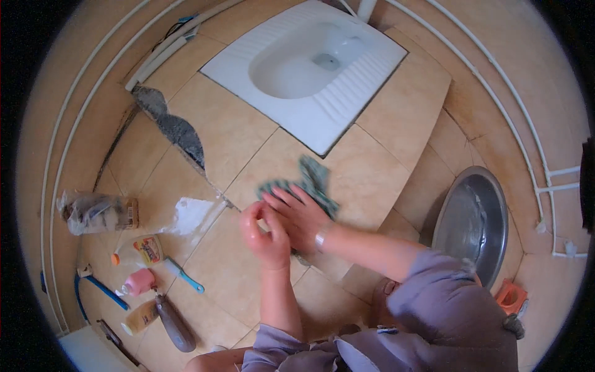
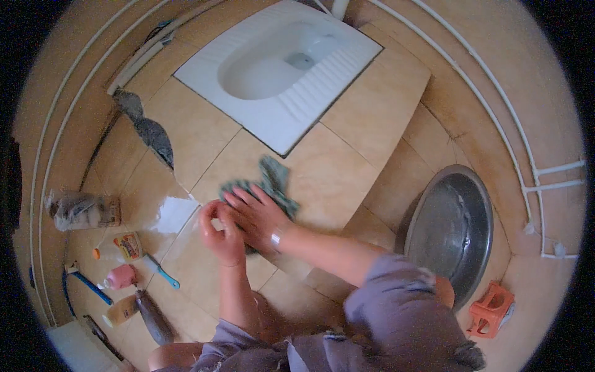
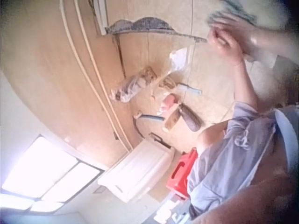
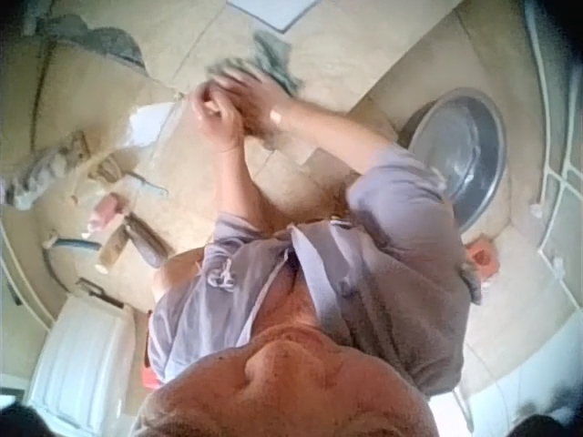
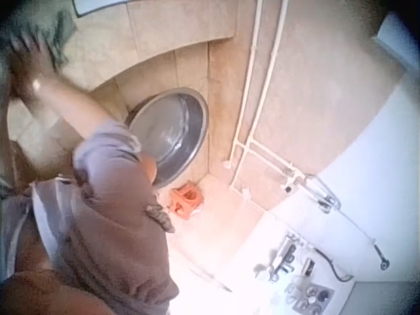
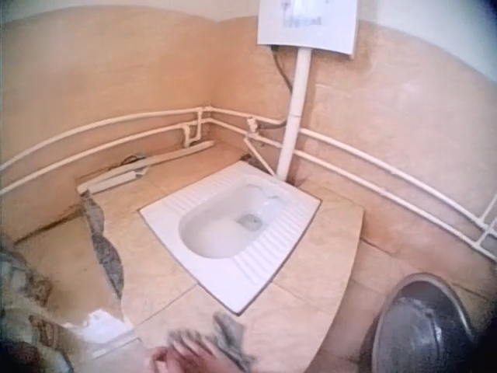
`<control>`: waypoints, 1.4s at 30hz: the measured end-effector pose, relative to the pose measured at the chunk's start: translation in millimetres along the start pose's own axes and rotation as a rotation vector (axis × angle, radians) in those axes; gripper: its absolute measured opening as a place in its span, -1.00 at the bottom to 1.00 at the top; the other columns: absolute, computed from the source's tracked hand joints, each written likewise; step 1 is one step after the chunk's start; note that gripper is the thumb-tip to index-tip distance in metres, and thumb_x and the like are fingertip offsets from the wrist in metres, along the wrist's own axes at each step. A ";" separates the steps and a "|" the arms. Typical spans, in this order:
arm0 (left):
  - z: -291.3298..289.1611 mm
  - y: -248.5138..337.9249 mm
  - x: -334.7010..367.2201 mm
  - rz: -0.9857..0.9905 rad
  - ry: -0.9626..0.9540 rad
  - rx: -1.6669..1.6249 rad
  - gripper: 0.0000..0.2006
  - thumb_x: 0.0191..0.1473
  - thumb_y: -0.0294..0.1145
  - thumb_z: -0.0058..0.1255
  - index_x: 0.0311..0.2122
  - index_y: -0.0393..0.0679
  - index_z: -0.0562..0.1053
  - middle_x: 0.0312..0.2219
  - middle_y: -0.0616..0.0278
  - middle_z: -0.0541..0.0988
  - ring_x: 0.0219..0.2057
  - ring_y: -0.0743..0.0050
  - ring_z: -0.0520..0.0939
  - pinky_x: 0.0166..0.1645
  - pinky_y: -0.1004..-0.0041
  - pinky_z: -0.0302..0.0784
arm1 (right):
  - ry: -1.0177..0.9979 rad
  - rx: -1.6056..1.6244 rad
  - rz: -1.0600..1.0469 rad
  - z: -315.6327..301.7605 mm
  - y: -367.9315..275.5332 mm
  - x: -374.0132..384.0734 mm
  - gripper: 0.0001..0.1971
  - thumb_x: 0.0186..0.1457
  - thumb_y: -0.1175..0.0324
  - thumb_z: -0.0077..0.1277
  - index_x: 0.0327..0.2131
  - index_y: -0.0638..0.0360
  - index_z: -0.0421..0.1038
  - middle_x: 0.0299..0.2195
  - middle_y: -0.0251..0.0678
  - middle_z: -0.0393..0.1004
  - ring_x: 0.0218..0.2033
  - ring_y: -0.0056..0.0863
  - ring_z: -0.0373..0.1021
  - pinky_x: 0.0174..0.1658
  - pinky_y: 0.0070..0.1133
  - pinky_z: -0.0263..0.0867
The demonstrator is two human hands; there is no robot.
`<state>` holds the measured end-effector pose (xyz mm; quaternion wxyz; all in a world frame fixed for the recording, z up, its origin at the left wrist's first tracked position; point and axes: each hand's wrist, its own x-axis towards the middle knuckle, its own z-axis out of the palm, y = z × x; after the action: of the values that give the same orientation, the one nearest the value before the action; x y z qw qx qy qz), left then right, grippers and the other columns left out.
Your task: The person scrapes bathroom floor tiles with a cleaver and wipes the floor and a PVC pipe with a cloth and a cleaning agent.
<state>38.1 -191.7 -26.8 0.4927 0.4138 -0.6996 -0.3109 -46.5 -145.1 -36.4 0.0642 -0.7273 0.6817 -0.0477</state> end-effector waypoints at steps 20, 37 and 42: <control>54.4 35.2 -59.0 0.273 -0.836 0.651 -0.53 0.04 -0.24 -0.39 0.09 -0.11 0.06 0.12 0.28 0.03 0.16 0.31 -0.04 0.19 0.26 -0.26 | 0.133 -0.116 0.459 5.6 90.6 -96.8 -0.51 0.01 0.07 -0.31 0.03 -0.02 0.09 0.09 -0.35 0.01 0.11 -0.36 -0.08 0.11 -0.31 -0.20; -58.8 27.6 -46.9 -0.201 -0.373 0.248 -0.81 -0.02 -0.46 -0.17 -0.26 -0.19 0.40 -0.26 0.03 0.44 -0.24 0.08 0.46 -0.20 0.31 0.38 | 0.239 0.121 0.198 15.4 -26.2 -59.4 -0.52 0.01 0.15 -0.28 -0.01 0.19 0.12 0.07 -0.20 0.04 0.12 -0.32 -0.08 0.13 -0.41 -0.23; -32.8 45.7 -76.1 0.148 -0.676 0.170 -0.69 -0.03 -0.46 -0.20 -0.12 -0.25 0.28 -0.17 -0.06 0.37 -0.06 -0.03 0.30 -0.02 0.23 0.21 | 0.117 0.174 0.151 16.1 -31.7 -99.5 -0.46 -0.02 0.22 -0.30 0.05 0.23 -0.02 0.10 -0.19 -0.02 0.15 -0.36 -0.13 0.17 -0.44 -0.30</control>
<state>69.8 -104.0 -10.6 0.2183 0.2753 -0.8746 -0.3342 -19.3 -43.4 -45.5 0.0905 -0.6613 0.7305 -0.1442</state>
